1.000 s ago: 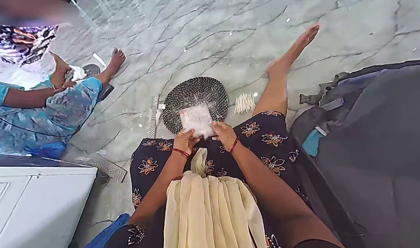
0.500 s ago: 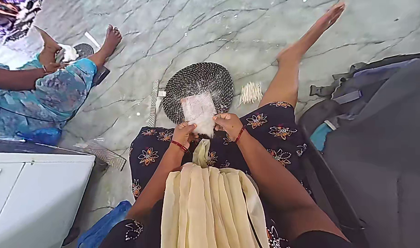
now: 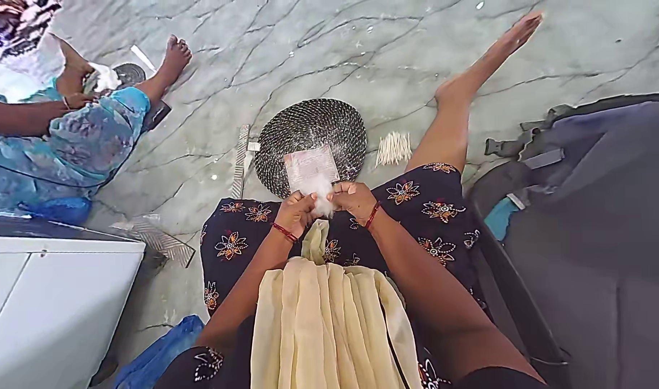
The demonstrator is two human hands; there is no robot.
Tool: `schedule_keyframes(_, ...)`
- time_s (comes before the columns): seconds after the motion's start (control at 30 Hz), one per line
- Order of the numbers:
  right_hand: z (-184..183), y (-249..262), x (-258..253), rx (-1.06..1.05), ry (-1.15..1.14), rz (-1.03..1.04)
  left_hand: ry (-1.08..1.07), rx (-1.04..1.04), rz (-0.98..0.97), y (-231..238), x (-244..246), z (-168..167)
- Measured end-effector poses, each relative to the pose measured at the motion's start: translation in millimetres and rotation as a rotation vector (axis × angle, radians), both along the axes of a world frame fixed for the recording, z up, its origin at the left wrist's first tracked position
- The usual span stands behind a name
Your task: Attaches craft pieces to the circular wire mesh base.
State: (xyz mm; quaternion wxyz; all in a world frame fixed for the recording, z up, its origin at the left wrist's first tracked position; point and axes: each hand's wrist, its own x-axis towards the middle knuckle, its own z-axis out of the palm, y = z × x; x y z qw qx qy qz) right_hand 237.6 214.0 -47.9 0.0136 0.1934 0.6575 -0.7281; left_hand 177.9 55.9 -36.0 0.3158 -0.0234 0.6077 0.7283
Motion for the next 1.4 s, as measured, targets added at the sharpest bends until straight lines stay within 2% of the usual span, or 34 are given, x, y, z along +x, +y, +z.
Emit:
schedule_keyframes(0.13, 1, -3, -1, -0.032, -0.016, 0.005, -0.011, -0.093, 0.090, 10, 7, 4)
schedule_keyframes(0.37, 5, 4, 0, -0.270, -0.078, -0.097, -0.053, -0.034, 0.208, 6, 0, 3)
schedule_keyframes(0.57, 7, -2, 4, -0.186, -0.022, 0.068, -0.028, -0.039, 0.219, 9, 3, 2)
schedule_keyframes(0.77, 5, 4, 3, -0.304, -0.051, -0.026, -0.011, -0.074, 0.266, 5, -1, 2)
schedule_keyframes(1.0, 2, -14, 1, -0.060, 0.021, 0.018, 0.172, -0.213, 0.202, 7, 4, -2)
schedule_keyframes(1.2, 2, -5, -2, -0.332, -0.078, -0.135, 0.111, -0.161, 0.211, 4, 1, -1)
schedule_keyframes(1.4, 1, 2, 2, -0.376, -0.034, -0.132, 0.091, -0.145, 0.221, 5, 1, 1)
